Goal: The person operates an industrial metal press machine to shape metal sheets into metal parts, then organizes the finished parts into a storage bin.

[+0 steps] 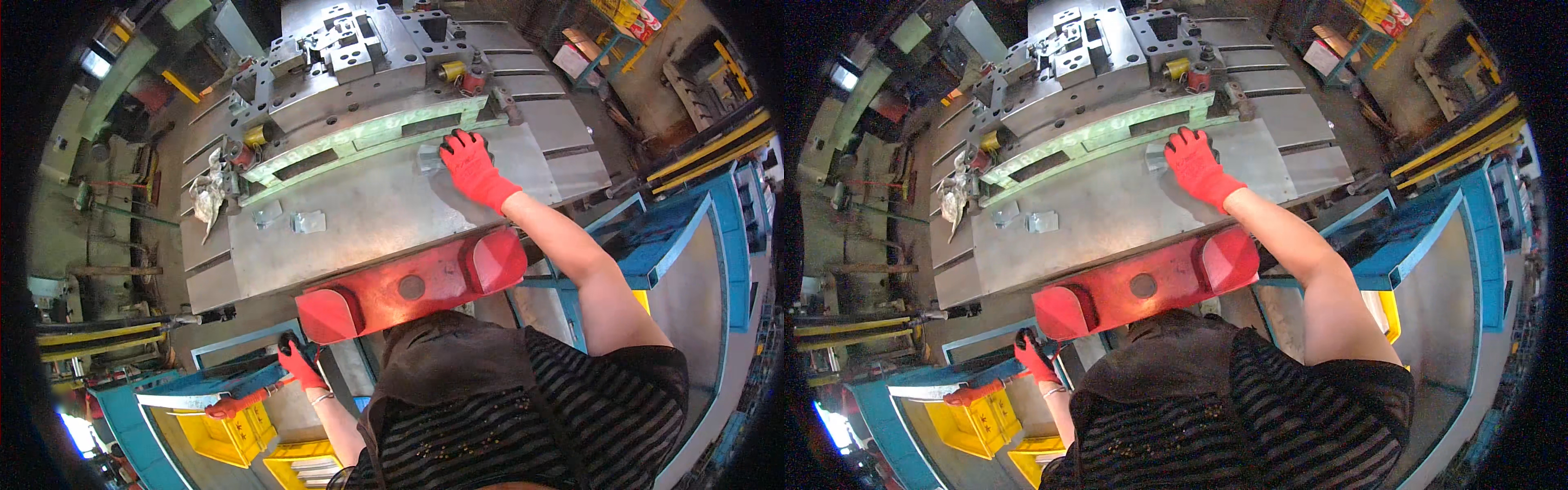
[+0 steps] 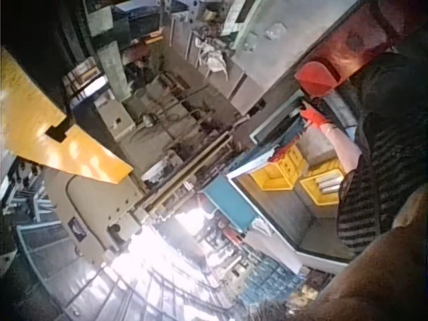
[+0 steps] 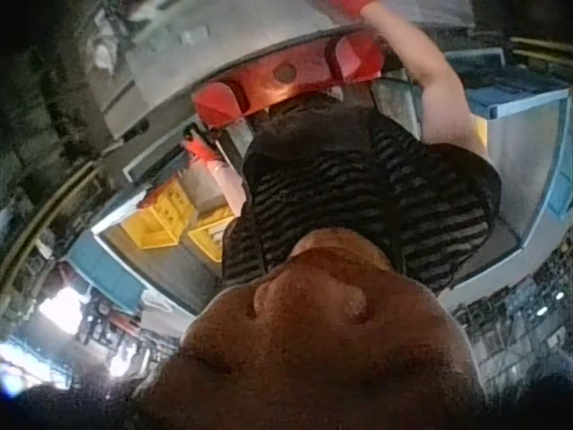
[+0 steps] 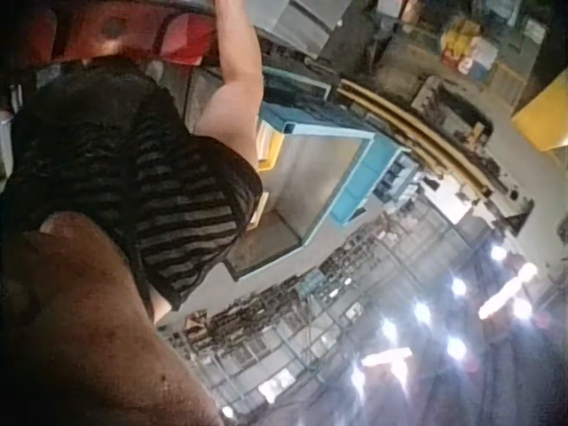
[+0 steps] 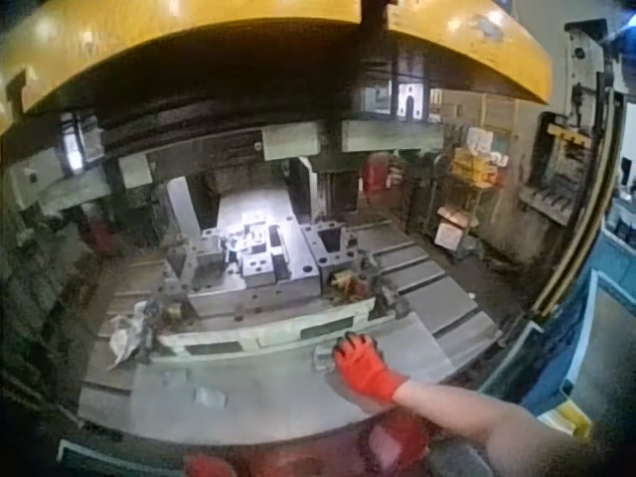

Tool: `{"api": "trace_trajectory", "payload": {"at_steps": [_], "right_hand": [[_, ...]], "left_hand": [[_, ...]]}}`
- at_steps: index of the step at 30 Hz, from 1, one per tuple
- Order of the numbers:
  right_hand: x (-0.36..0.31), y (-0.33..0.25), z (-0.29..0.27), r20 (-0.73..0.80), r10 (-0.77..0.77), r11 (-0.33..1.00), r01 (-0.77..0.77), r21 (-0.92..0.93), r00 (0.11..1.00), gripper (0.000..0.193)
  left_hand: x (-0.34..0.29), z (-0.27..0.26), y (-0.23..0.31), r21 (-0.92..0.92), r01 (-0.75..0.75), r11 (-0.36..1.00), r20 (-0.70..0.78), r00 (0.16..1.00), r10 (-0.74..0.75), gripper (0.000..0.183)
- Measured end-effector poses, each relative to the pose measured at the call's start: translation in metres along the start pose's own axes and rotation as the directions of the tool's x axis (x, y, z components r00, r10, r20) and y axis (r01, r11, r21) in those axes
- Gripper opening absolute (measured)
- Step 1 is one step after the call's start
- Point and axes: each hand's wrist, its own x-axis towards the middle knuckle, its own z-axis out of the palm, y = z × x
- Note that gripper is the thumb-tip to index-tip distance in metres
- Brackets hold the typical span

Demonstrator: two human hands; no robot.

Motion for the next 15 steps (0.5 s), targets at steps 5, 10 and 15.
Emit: {"api": "trace_trajectory", "payload": {"at_steps": [5, 10, 15], "right_hand": [[0.007, 0.017, -0.004, -0.078, -0.056, 0.992, 0.064, 0.106, 0.995, 0.021], [-0.002, 0.012, -0.003, -0.183, 0.027, 0.972, 0.017, 0.233, 0.983, 0.027], [0.000, 0.008, -0.042, -0.237, 0.153, 0.940, -0.068, 0.334, 0.959, 0.030]], "left_hand": [[-0.008, 0.057, 0.137, 0.044, -0.347, 0.937, 0.040, 0.937, 0.346, 0.026], [0.029, 0.111, 0.241, 0.048, -0.547, 0.835, 0.172, 0.829, 0.533, 0.039], [0.058, 0.202, 0.368, 0.015, -0.914, 0.405, 0.216, 0.399, 0.891, 0.051]]}}
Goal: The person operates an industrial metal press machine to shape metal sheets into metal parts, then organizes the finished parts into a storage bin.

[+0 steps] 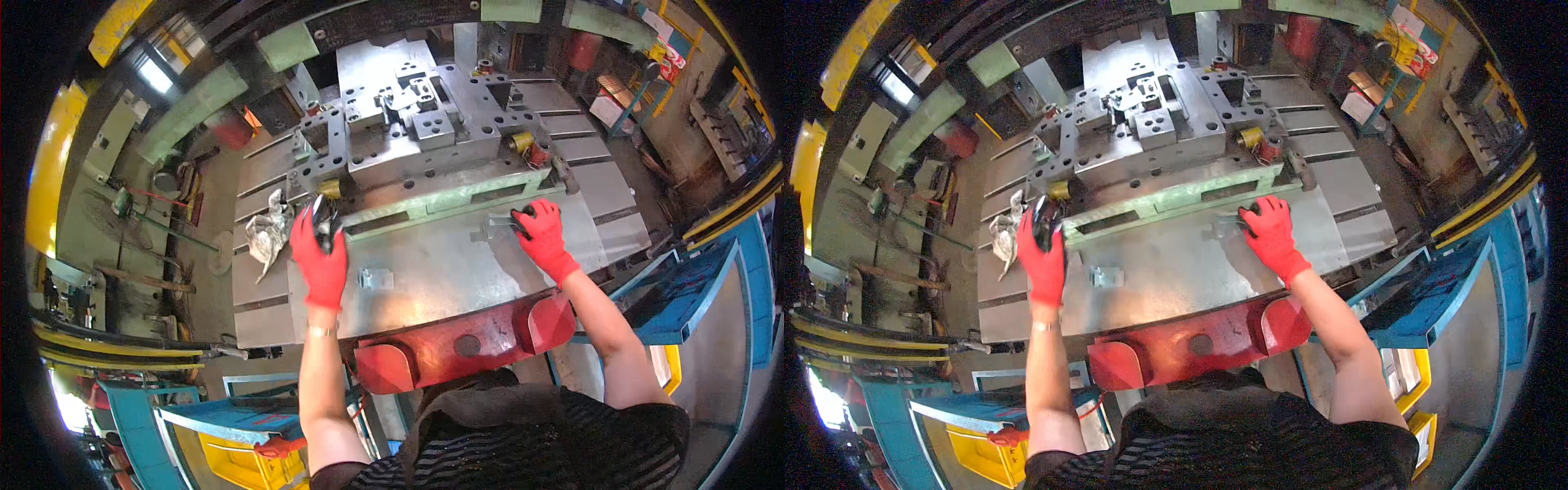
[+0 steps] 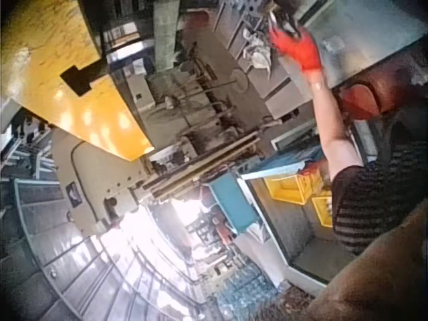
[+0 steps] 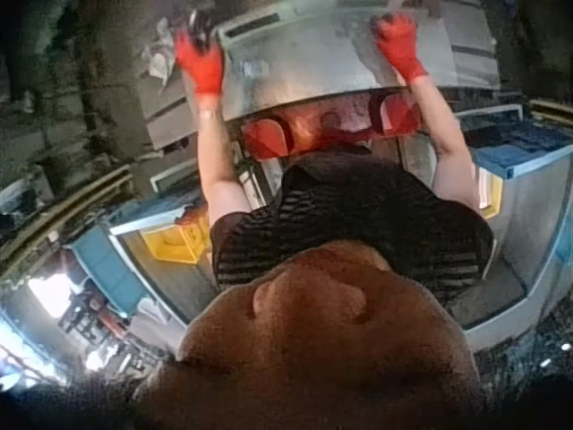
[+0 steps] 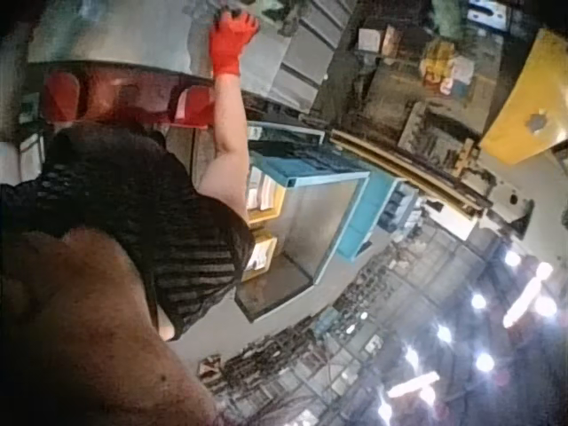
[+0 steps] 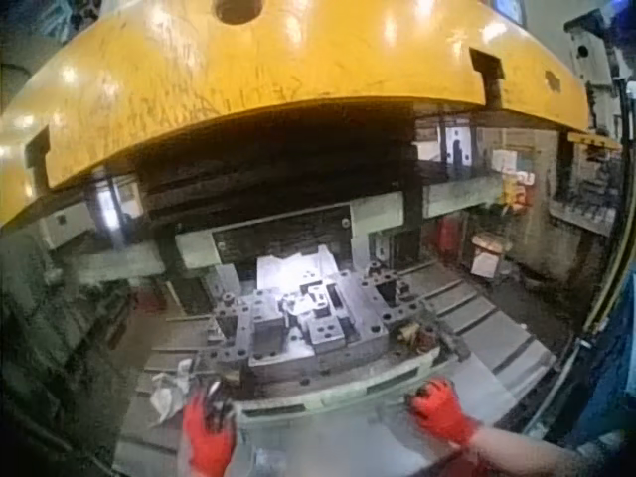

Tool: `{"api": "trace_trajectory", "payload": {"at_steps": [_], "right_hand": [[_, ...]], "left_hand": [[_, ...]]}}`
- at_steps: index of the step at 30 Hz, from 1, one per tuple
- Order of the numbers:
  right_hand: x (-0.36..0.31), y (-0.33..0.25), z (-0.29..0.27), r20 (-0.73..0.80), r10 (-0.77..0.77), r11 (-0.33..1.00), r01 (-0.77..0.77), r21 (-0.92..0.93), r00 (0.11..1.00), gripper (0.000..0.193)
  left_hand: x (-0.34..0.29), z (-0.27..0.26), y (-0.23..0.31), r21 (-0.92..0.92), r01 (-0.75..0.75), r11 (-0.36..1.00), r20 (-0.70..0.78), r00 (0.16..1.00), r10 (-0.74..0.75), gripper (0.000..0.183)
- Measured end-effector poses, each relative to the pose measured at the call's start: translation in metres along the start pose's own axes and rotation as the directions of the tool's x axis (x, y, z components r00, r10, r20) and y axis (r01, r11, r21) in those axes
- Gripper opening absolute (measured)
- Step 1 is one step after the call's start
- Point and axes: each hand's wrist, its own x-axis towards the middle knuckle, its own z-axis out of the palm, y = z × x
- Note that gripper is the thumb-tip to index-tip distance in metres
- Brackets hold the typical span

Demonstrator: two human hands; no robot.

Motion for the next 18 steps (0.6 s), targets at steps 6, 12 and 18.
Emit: {"api": "trace_trajectory", "payload": {"at_steps": [6, 12, 18], "right_hand": [[-0.055, -0.028, -0.020, -0.046, 0.458, 0.862, -0.431, 0.268, 0.888, 0.034], [-0.108, -0.048, -0.066, 0.194, 0.583, 0.673, -0.603, 0.428, 0.789, 0.025], [-0.150, -0.031, -0.060, 0.422, 0.627, 0.474, -0.751, 0.460, 0.655, 0.030]], "left_hand": [[0.136, 0.118, 0.009, 0.252, -0.226, 0.941, 0.144, 0.970, 0.195, 0.045], [0.178, 0.187, 0.017, 0.622, -0.079, 0.779, 0.253, 0.962, -0.104, 0.043], [0.173, 0.157, 0.003, 0.567, -0.005, 0.824, 0.012, 1.000, -0.002, 0.036]]}}
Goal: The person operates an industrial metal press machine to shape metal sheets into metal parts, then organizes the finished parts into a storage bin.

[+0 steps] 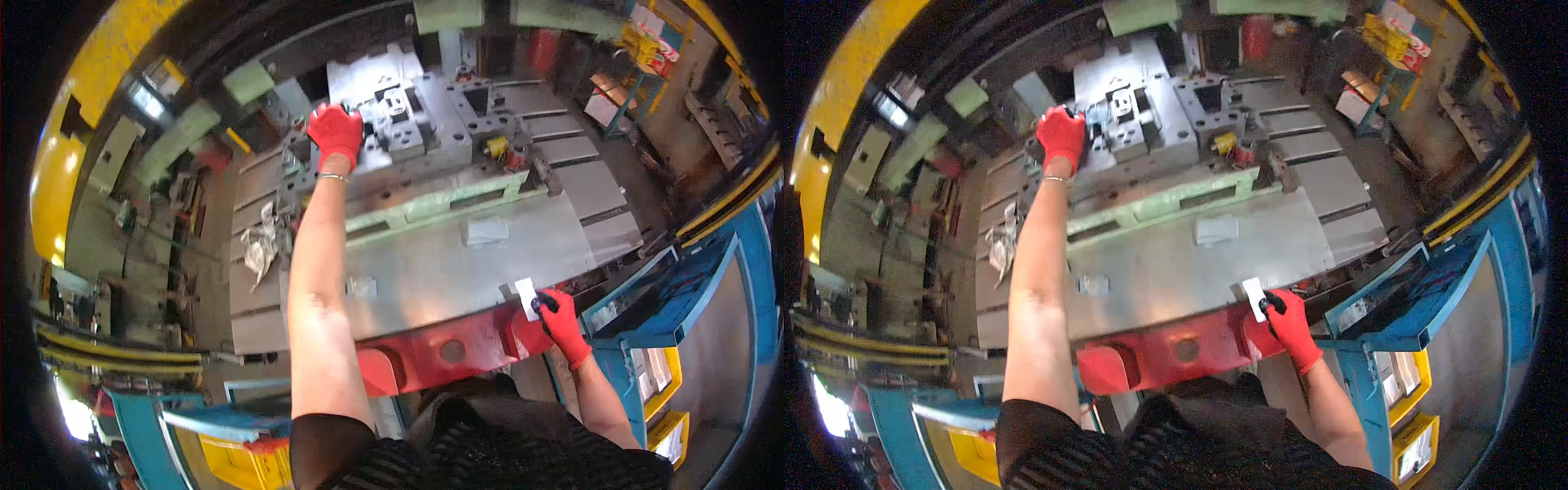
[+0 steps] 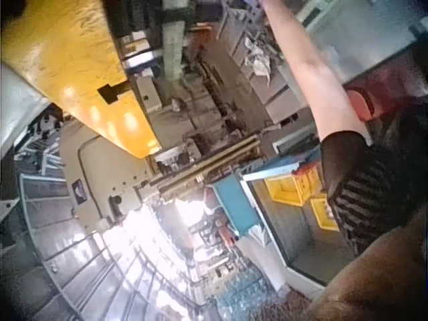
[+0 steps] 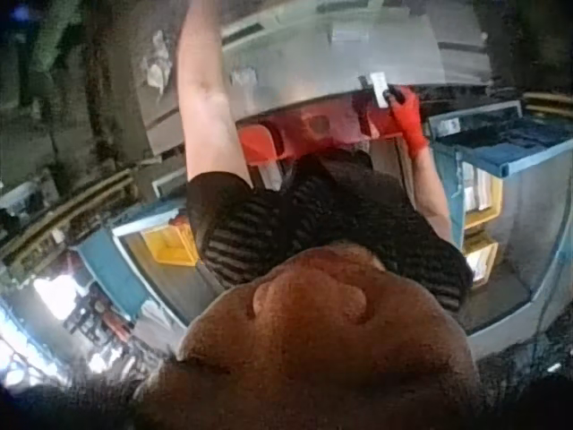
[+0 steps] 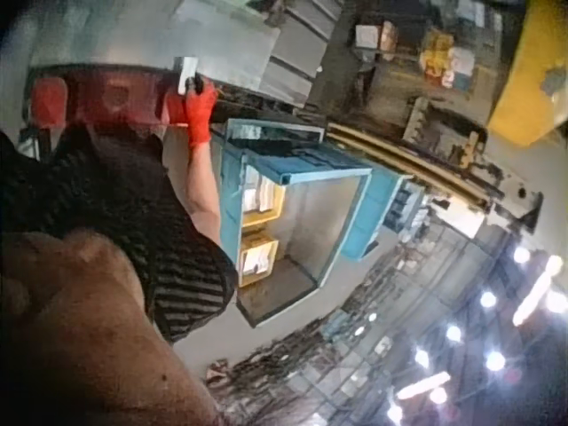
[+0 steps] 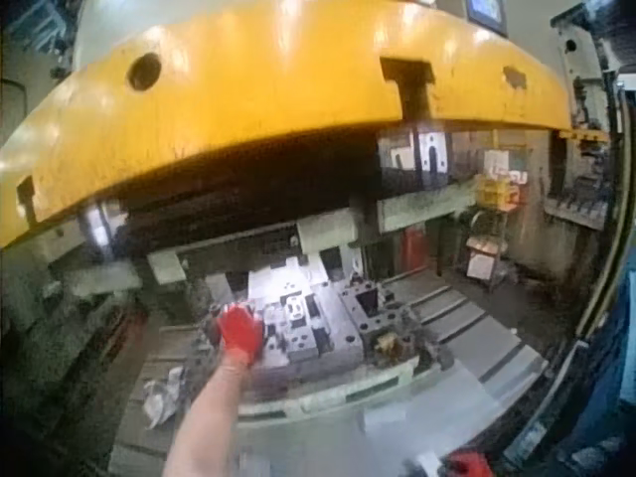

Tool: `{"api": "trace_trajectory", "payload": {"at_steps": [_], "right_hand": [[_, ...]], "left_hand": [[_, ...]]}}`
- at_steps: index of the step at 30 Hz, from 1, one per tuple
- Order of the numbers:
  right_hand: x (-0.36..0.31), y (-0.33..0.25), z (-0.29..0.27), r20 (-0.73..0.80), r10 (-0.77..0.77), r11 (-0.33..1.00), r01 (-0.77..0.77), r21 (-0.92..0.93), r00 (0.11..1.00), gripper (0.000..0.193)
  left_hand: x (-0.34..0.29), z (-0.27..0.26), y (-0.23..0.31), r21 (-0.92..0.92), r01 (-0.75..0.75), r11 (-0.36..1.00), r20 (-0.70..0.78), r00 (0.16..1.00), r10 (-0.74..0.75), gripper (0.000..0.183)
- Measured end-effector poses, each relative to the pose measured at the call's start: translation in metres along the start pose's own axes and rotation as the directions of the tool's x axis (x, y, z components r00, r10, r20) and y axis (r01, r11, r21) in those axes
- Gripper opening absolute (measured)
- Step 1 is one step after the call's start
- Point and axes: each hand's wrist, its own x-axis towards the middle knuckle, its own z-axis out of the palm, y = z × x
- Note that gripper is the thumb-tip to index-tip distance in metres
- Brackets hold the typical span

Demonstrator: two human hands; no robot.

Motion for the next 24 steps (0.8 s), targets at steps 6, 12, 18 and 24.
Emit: {"api": "trace_trajectory", "payload": {"at_steps": [6, 12, 18, 24], "right_hand": [[0.015, 0.011, -0.023, 0.154, 0.030, 0.973, -0.064, 0.221, 0.988, 0.026], [0.031, -0.028, -0.001, 0.329, 0.011, 0.968, -0.093, 0.233, 0.944, 0.023], [0.042, -0.070, 0.002, 0.209, -0.170, 0.937, 0.093, 0.335, 0.963, 0.022], [0.110, -0.154, 0.026, 0.020, -0.673, 0.731, 0.668, -0.138, 0.740, 0.027]], "left_hand": [[-0.116, -0.076, -0.044, -0.354, -0.135, 0.926, 0.025, 0.988, 0.153, 0.023], [-0.292, -0.078, -0.100, -0.168, 0.066, 0.984, 0.247, 0.969, -0.023, 0.039], [-0.313, -0.068, -0.093, 0.068, 0.141, 0.988, 0.188, 0.970, -0.152, 0.049], [-0.320, -0.060, -0.104, 0.039, 0.212, 0.977, 0.150, 0.965, -0.215, 0.064]]}}
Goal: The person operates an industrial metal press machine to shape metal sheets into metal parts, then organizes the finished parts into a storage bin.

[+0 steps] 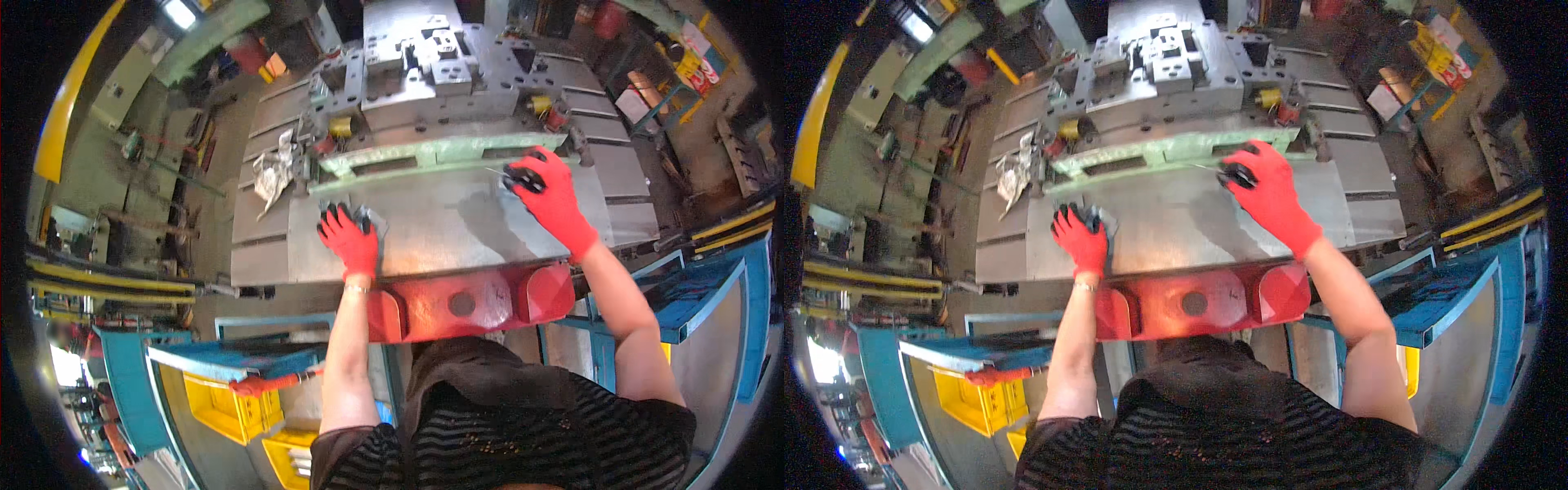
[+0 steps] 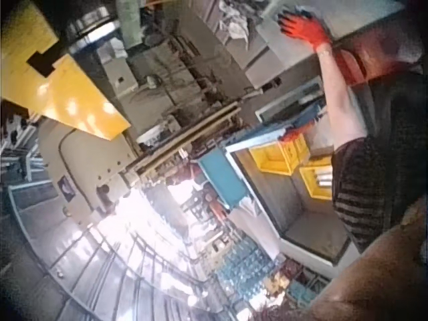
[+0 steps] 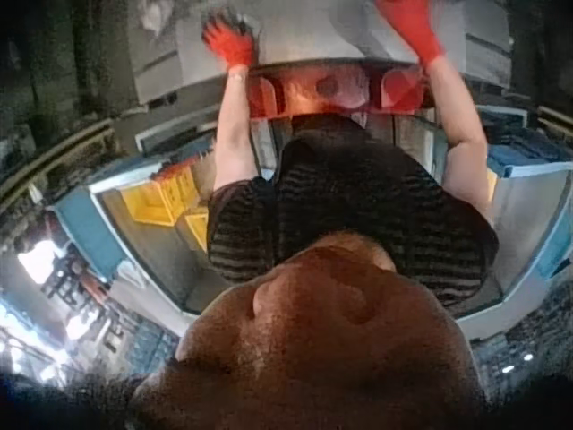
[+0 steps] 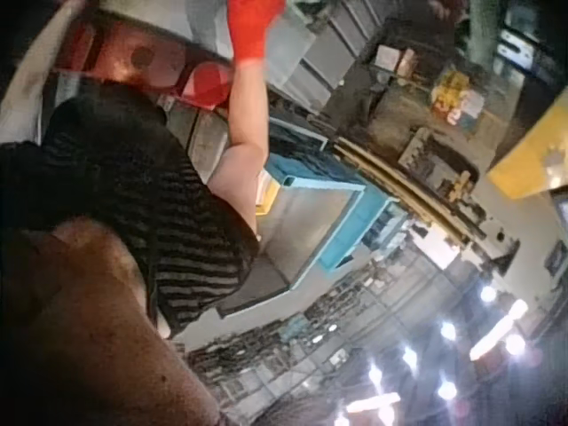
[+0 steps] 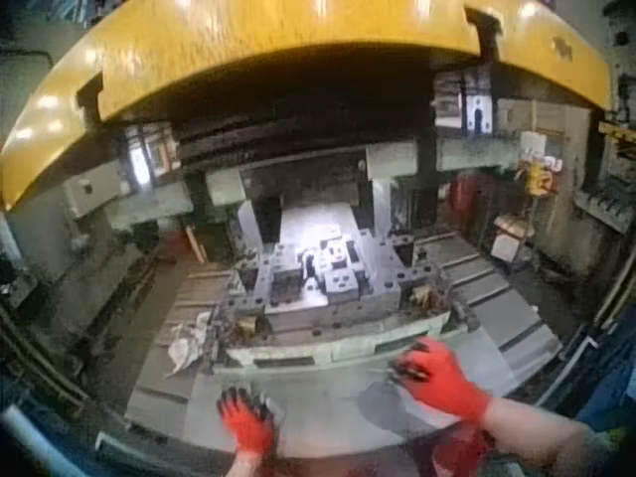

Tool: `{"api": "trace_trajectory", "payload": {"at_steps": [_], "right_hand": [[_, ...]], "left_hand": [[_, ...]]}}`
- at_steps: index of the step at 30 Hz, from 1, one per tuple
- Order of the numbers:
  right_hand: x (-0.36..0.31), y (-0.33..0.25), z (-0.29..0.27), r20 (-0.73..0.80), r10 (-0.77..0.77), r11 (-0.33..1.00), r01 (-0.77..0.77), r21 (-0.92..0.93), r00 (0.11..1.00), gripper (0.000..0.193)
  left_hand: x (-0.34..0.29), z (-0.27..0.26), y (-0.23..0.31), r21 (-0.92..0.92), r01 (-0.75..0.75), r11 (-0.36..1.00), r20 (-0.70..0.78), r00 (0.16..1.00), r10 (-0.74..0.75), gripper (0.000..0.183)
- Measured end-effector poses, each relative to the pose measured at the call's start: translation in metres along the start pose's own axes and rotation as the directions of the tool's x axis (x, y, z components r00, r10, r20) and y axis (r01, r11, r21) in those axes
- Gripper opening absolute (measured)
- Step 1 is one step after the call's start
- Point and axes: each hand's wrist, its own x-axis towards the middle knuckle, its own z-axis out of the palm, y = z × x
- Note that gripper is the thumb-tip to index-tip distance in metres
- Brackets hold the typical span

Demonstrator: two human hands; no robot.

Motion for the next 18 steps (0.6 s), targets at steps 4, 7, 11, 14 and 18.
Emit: {"api": "trace_trajectory", "payload": {"at_steps": [4, 7, 11, 14, 18], "right_hand": [[0.103, 0.004, 0.025, -0.085, -0.485, 0.811, 0.412, -0.416, 0.870, 0.028], [0.178, 0.009, 0.041, 0.027, -0.528, 0.737, 0.474, -0.482, 0.849, 0.020], [0.243, 0.029, 0.076, 0.178, -0.561, 0.534, 0.518, -0.669, 0.808, 0.010], [0.267, 0.042, 0.097, 0.205, -0.587, 0.449, 0.525, -0.723, 0.784, 0.008], [0.280, 0.037, 0.104, 0.296, -0.463, 0.455, 0.510, -0.730, 0.836, 0.011]], "left_hand": [[-0.010, -0.011, -0.003, -0.165, 0.030, 0.986, -0.030, 0.999, -0.036, 0.069], [-0.023, -0.023, -0.018, -0.325, 0.098, 0.941, -0.024, 0.993, -0.112, 0.060], [-0.048, -0.056, -0.045, -0.336, 0.221, 0.916, 0.023, 0.974, -0.227, 0.055], [-0.077, -0.071, -0.068, -0.314, 0.241, 0.918, 0.032, 0.970, -0.243, 0.055], [-0.104, -0.091, -0.071, -0.308, 0.312, 0.899, 0.042, 0.948, -0.314, 0.052]]}}
